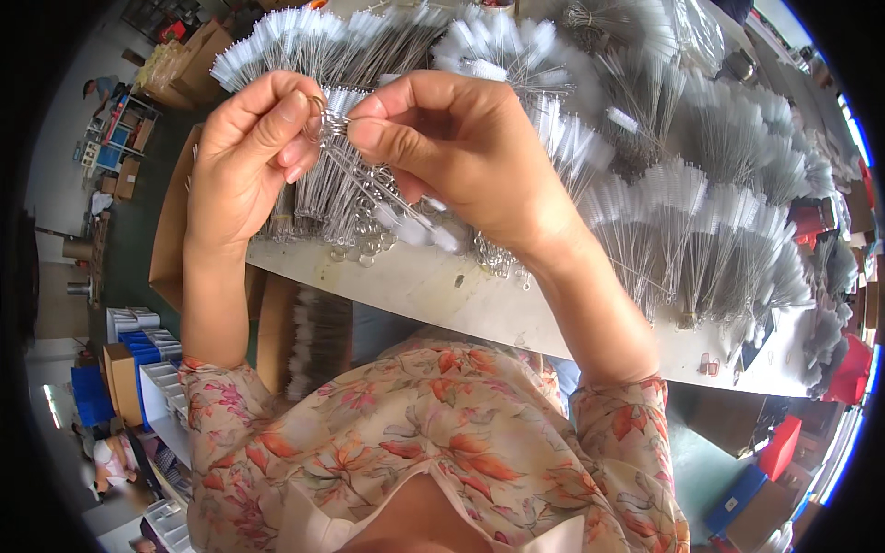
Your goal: Assembling small white brushes by attaching them to metal rings.
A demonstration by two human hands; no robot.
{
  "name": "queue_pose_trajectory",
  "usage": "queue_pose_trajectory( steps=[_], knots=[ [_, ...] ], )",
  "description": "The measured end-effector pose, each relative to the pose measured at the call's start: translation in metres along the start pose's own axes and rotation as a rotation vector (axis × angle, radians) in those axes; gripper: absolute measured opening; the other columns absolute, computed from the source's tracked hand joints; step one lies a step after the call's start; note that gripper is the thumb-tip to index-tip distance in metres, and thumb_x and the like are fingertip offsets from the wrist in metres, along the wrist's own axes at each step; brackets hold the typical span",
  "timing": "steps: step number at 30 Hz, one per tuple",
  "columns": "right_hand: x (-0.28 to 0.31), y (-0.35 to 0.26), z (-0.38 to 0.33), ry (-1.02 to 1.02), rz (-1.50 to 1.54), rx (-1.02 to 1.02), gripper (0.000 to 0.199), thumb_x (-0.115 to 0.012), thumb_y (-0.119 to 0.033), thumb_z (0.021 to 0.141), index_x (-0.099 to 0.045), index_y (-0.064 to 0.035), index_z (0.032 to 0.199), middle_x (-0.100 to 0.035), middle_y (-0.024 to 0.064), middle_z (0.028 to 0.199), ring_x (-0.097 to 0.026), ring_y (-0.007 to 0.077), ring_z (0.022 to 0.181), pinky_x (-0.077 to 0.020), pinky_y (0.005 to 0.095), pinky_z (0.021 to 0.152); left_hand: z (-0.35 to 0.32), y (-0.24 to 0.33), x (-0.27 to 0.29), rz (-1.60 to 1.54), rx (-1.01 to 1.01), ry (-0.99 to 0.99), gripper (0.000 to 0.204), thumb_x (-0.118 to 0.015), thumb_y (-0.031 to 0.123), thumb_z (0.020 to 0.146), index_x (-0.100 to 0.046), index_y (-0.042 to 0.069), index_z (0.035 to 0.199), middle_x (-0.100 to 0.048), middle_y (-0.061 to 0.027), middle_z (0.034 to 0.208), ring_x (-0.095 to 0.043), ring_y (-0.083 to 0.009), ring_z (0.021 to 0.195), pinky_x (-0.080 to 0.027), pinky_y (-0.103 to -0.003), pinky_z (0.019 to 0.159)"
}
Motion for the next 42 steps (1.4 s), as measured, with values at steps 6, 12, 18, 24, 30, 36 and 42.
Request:
queue_pose_trajectory(
  steps=[6,12,18,24,30,36,42],
  knots=[
    [0.000,0.011,0.007,-0.015,-0.025,-0.036,0.015,-0.065,-0.014,0.083,-0.063,-0.0001,0.088,-0.059,-0.0006,0.070,-0.049,0.0034,0.053,-0.0374,0.0161,0.046,-0.008,0.008,-0.003,0.620,-0.234,0.010,0.015,-0.051,0.011,0.090,-0.055,0.001,0.101,-0.054,0.0011,0.074,-0.038,-0.0017,0.052,-0.031,-0.016,0.046],
    [-0.011,0.022,0.006,-0.057,0.030,-0.071,0.013,-0.064,-0.011,0.083,-0.062,0.0000,0.088,-0.060,0.0014,0.072,-0.051,0.0047,0.054,-0.0390,0.0167,0.048,-0.026,-0.004,0.004,-0.122,0.205,0.005,0.019,-0.051,0.016,0.091,-0.056,0.001,0.102,-0.053,0.0002,0.070,-0.043,-0.0002,0.055,-0.033,-0.015,0.045],
    [-0.043,0.034,0.002,-0.088,0.029,0.013,0.012,-0.065,-0.010,0.082,-0.062,-0.0001,0.089,-0.061,0.0022,0.073,-0.053,0.0057,0.056,-0.0402,0.0168,0.048,-0.050,-0.012,0.015,0.017,-0.111,0.259,0.019,-0.051,0.014,0.090,-0.060,-0.003,0.091,-0.063,-0.0099,0.090,-0.058,-0.0165,0.090,-0.043,-0.029,0.083],
    [-0.082,0.077,0.009,0.001,0.017,0.308,0.009,-0.065,-0.004,0.080,-0.060,0.0002,0.087,-0.062,0.0047,0.079,-0.059,0.0093,0.065,-0.0469,0.0196,0.055,-0.076,-0.026,0.022,-0.394,-0.076,0.458,0.018,-0.052,0.014,0.089,-0.061,-0.002,0.092,-0.063,-0.0119,0.092,-0.060,-0.0199,0.090,-0.045,-0.031,0.083],
    [-0.128,0.103,0.021,0.063,-0.222,0.396,0.016,-0.072,-0.007,0.074,-0.061,0.0002,0.082,-0.064,0.0048,0.077,-0.062,0.0094,0.069,-0.0492,0.0220,0.063,-0.113,-0.036,0.054,-0.368,-0.065,0.597,0.017,-0.054,0.010,0.089,-0.060,-0.005,0.095,-0.062,-0.0086,0.082,-0.060,-0.0143,0.073,-0.048,-0.024,0.064],
    [-0.133,0.146,0.012,-0.091,-0.367,0.181,0.014,-0.070,-0.010,0.076,-0.063,-0.0001,0.084,-0.064,0.0027,0.073,-0.060,0.0081,0.065,-0.0470,0.0211,0.060,-0.178,-0.012,0.108,-0.019,-0.013,0.616,0.018,-0.052,0.008,0.089,-0.058,-0.008,0.089,-0.061,-0.0092,0.079,-0.061,-0.0144,0.066,-0.049,-0.025,0.060],
    [-0.111,0.203,-0.035,-0.278,-0.680,-0.063,0.013,-0.066,-0.011,0.080,-0.065,0.0015,0.079,-0.062,0.0016,0.065,-0.053,0.0043,0.059,-0.0415,0.0195,0.052,-0.275,-0.072,0.135,0.427,0.555,0.519,0.017,-0.052,0.014,0.089,-0.060,-0.001,0.085,-0.063,-0.0078,0.081,-0.061,-0.0139,0.070,-0.048,-0.029,0.064]
  ],
)
Point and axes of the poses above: each hand's wrist, its own z-axis towards the middle knuckle, its own x-axis out of the back of the hand, y = z × x, the point moved 3 cm from there along z, towards the middle knuckle
